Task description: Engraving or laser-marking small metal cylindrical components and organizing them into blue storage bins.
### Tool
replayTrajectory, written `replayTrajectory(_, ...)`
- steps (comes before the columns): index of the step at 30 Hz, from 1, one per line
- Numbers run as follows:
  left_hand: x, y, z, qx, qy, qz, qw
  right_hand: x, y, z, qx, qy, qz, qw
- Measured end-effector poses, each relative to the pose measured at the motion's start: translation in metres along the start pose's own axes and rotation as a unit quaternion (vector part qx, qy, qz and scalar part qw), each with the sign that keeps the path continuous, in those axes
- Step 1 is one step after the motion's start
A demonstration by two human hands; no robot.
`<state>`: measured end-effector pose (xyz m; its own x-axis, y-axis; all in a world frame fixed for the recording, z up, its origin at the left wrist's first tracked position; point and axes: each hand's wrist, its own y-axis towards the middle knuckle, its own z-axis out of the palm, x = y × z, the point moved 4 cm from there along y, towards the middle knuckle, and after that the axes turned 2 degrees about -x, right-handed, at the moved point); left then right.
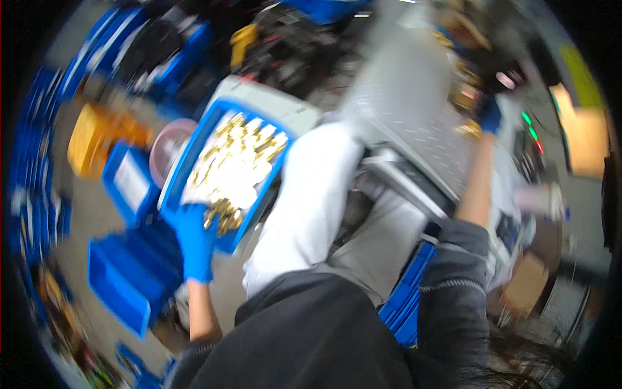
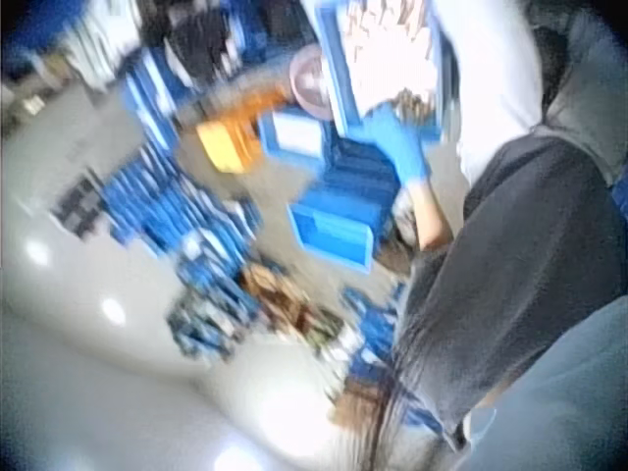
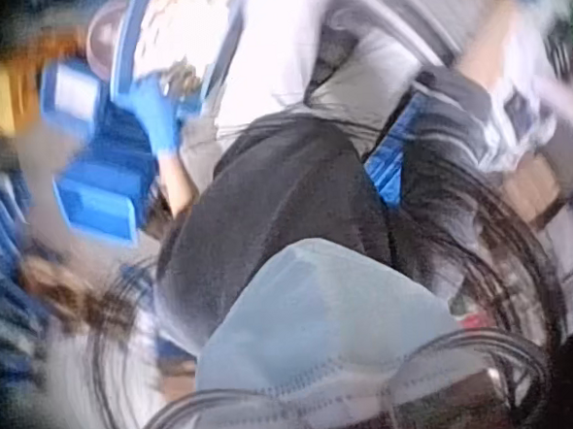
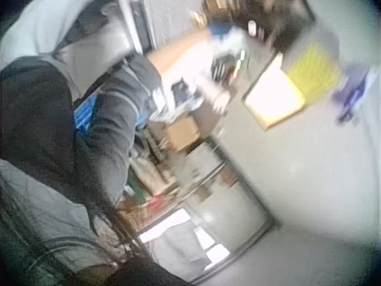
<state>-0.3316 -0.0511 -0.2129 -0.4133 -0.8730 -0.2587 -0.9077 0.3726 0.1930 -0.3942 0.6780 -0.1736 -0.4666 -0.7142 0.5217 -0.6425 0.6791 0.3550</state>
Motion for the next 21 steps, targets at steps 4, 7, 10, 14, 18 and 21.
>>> replayTrajectory(4,-0.069,0.073,-0.049,-0.055,-0.107,0.006,0.993,-0.041,0.008,-0.058,-0.106,-0.042,-0.043,0.993)
replayTrajectory(7,-0.130,0.110,-0.054,-0.088,-0.213,0.051,0.972,0.023,-0.039,-0.069,-0.089,0.328,0.108,0.934)
replayTrajectory(10,-0.219,0.169,-0.047,-0.074,-0.180,0.223,0.955,0.018,-0.053,-0.100,-0.088,0.356,0.090,0.926)
replayTrajectory(14,-0.323,0.240,-0.030,-0.080,-0.267,0.338,0.899,0.085,-0.115,-0.127,0.025,0.013,-0.070,0.997)
replayTrajectory(18,-0.410,0.290,0.005,-0.086,-0.281,0.435,0.851,0.098,-0.152,-0.128,0.007,-0.096,-0.120,0.988)
replayTrajectory(21,-0.430,0.312,0.033,-0.058,-0.247,0.456,0.853,0.095,-0.150,-0.122,-0.002,-0.114,-0.145,0.983)
